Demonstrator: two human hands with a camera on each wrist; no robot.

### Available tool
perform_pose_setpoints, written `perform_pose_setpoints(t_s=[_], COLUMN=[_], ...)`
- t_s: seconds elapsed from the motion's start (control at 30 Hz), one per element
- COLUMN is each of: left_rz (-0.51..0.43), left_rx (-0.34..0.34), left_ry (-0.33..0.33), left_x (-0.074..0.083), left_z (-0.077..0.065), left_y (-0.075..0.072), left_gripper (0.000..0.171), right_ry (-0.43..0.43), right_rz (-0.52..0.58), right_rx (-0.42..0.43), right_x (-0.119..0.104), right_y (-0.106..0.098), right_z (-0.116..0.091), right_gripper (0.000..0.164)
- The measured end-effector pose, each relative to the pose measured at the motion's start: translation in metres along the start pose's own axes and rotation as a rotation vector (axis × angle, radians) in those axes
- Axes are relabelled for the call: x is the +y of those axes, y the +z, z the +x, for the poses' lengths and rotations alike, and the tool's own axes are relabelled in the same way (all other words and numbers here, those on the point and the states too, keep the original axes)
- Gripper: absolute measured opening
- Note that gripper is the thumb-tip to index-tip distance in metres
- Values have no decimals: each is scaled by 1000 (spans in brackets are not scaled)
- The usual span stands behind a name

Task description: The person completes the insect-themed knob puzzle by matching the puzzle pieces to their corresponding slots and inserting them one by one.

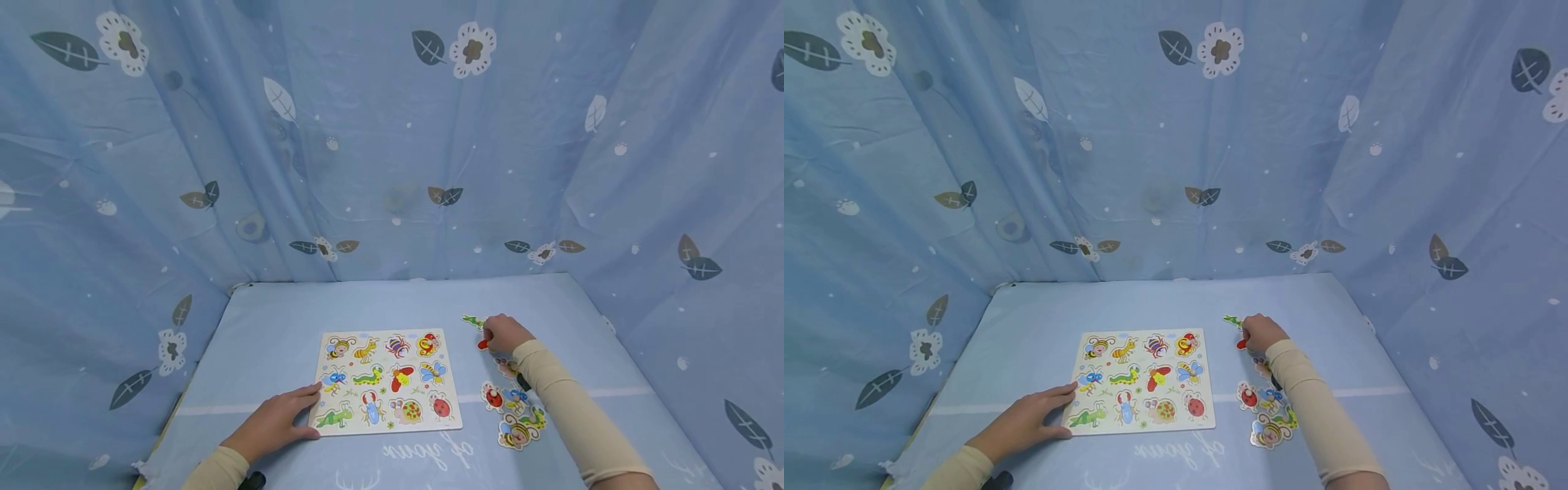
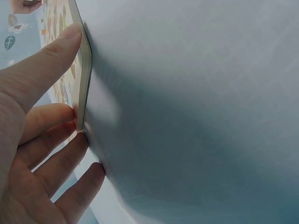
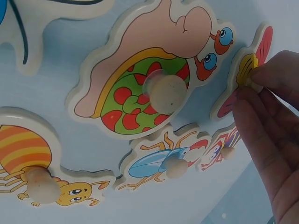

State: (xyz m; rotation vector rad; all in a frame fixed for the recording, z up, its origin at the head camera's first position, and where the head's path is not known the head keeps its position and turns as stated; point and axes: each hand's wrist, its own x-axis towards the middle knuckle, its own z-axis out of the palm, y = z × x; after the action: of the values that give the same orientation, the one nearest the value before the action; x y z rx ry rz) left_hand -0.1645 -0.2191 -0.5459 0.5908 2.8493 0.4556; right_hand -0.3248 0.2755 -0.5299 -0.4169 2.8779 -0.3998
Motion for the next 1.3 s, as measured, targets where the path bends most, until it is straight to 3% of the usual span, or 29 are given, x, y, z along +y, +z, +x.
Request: perform_pose_setpoints(t_s=[0.27,0.47,0.67,0.97,1.3], left_rz=[1,13,12,5,16], left_rx=[5,11,13,9,23], left_ry=[8,-1,-5,8,14], left_x=[-2,-3,-3,-4,-5], left_z=[-1,-1,0,-1,0], left_y=[0,1,2,2,4], left_gripper=[86,90,90,88,88], right_ry=[-4,-47,-211,-441,-552], right_rz=[-30,-42,-65,-123,-114], right_rx=[-30,-25,16,6,-33], right_x=[-5,-29,-69,-127,-160], right_y=[1,2,6,22,41], right_z=[4,9,14,12,9], right_gripper=[12,14,14,13,16])
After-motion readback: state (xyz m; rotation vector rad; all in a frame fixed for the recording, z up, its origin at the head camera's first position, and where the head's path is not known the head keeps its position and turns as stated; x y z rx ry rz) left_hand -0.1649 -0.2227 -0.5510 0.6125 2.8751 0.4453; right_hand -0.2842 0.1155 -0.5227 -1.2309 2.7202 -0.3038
